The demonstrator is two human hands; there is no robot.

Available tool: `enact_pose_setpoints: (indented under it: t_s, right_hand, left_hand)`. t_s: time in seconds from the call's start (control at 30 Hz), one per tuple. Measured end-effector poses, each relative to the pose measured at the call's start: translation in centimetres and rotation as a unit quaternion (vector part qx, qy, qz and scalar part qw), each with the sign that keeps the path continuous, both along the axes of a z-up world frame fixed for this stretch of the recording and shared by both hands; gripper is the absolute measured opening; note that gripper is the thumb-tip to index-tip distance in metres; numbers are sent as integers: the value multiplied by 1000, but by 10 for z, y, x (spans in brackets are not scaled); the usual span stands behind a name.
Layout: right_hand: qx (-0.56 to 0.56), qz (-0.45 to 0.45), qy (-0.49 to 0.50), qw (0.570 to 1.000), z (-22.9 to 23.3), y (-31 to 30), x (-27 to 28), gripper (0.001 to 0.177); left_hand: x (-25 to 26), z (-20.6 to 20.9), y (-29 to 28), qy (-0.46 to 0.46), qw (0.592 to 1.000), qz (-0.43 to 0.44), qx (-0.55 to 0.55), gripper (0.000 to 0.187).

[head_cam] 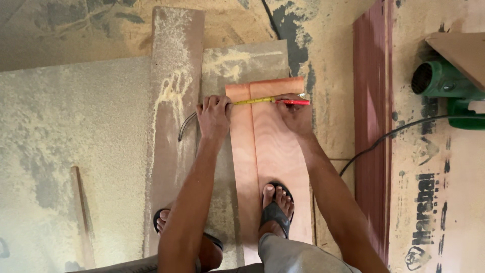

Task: The person uses a green circular saw to cut a long wooden plank on the floor. They measure and mark the plank with a tape measure and pencil, then reposition and cut the wood again.

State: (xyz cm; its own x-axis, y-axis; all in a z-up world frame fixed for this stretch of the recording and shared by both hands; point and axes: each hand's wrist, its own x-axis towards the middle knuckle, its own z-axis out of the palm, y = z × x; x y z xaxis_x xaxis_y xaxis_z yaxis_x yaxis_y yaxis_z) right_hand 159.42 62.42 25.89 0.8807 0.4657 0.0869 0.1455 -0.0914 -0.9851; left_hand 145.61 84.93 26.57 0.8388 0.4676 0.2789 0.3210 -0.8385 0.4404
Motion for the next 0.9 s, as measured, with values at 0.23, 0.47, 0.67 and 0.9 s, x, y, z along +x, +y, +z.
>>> enact_pose_setpoints:
  t_s: [0.23,0.47,0.67,0.9]
  right_hand:
    - [-27,-6,-13,1000,-7,-3,2,13]
    - [14,2,-13,1000,-23,-3,4,14]
    - [32,-1,-27,999,-21,-2,3,14]
    - [30,1,-30,999,-16,-2,1,14]
  left_hand:
    - [0,1,0,-3,1000,0,7,12]
    - [-1,1,-2,3,1000,0,-2,12]
    - [-1,3,-1,-6,1000,2,5,11]
    - [-1,3,-1,-10,1000,-1,-1,10]
